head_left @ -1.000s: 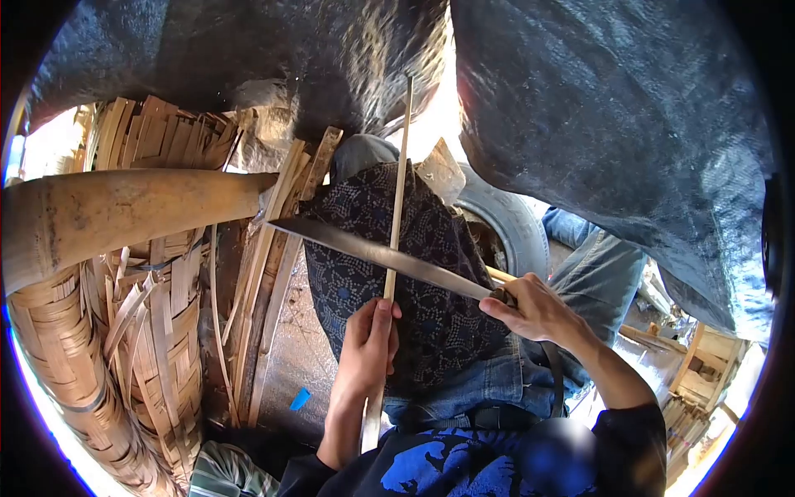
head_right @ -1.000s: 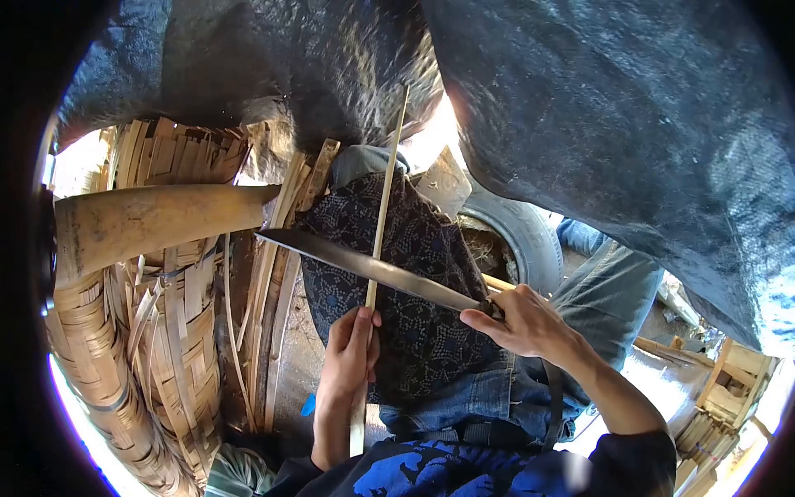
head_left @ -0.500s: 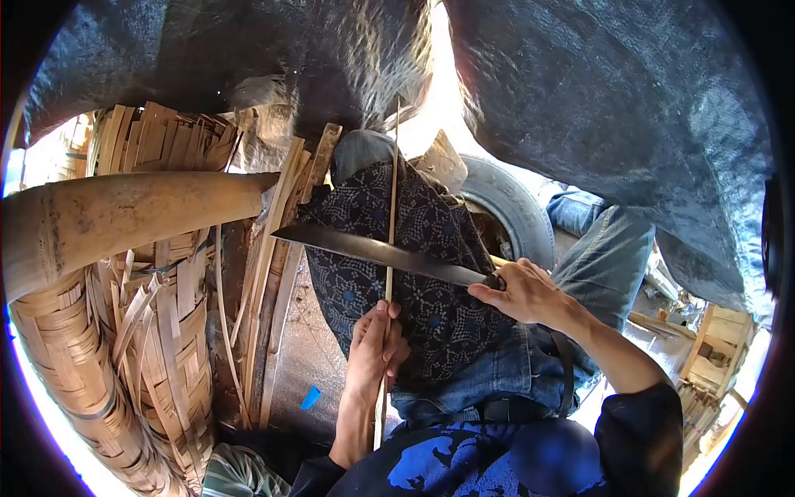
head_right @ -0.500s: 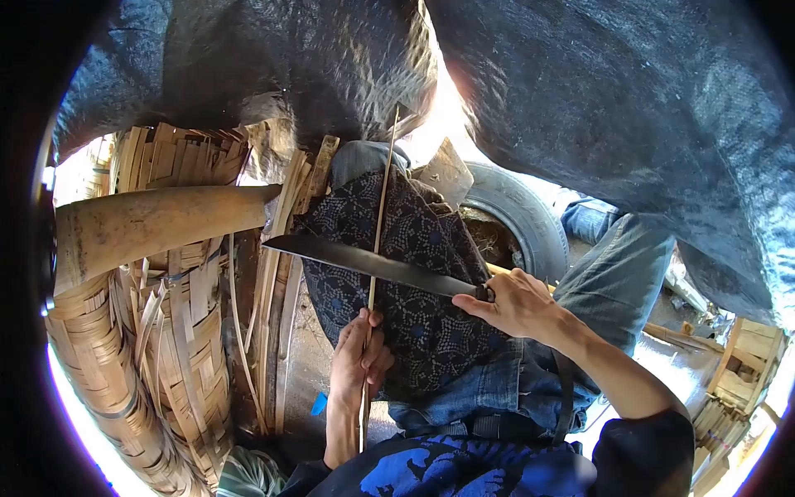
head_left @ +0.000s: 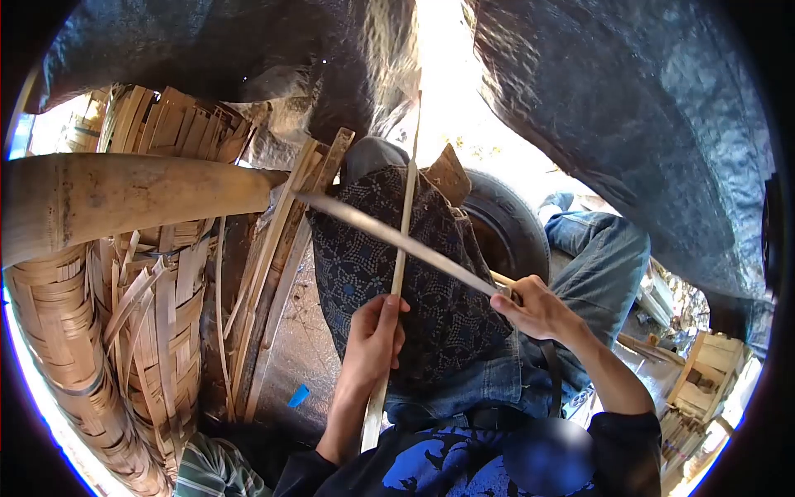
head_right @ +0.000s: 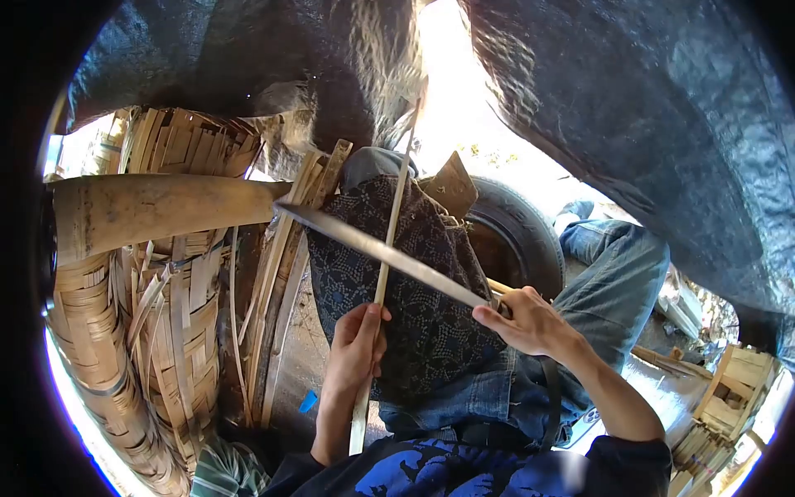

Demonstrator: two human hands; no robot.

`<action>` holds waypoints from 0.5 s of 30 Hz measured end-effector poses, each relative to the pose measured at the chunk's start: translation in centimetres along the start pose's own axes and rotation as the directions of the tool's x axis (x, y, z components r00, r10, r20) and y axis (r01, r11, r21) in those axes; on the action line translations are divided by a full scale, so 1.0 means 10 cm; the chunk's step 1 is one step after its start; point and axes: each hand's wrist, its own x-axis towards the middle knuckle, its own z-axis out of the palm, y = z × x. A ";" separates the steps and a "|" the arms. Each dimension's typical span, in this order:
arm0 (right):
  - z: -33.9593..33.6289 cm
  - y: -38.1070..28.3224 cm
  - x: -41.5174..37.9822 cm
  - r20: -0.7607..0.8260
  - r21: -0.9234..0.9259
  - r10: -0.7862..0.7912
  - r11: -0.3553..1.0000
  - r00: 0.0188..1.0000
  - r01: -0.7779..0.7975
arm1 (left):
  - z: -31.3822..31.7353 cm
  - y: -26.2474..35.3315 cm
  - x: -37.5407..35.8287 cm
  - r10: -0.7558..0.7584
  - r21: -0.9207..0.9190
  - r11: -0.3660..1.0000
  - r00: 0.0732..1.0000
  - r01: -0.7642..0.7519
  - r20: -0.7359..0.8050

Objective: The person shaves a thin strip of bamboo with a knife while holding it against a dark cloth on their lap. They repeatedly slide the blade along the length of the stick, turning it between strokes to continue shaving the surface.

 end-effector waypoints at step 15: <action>0.17 -0.05 0.01 0.051 -0.081 0.166 0.984 0.985 -0.161 | 0.18 -0.08 -0.01 0.352 0.550 0.804 0.926 -0.225 -0.136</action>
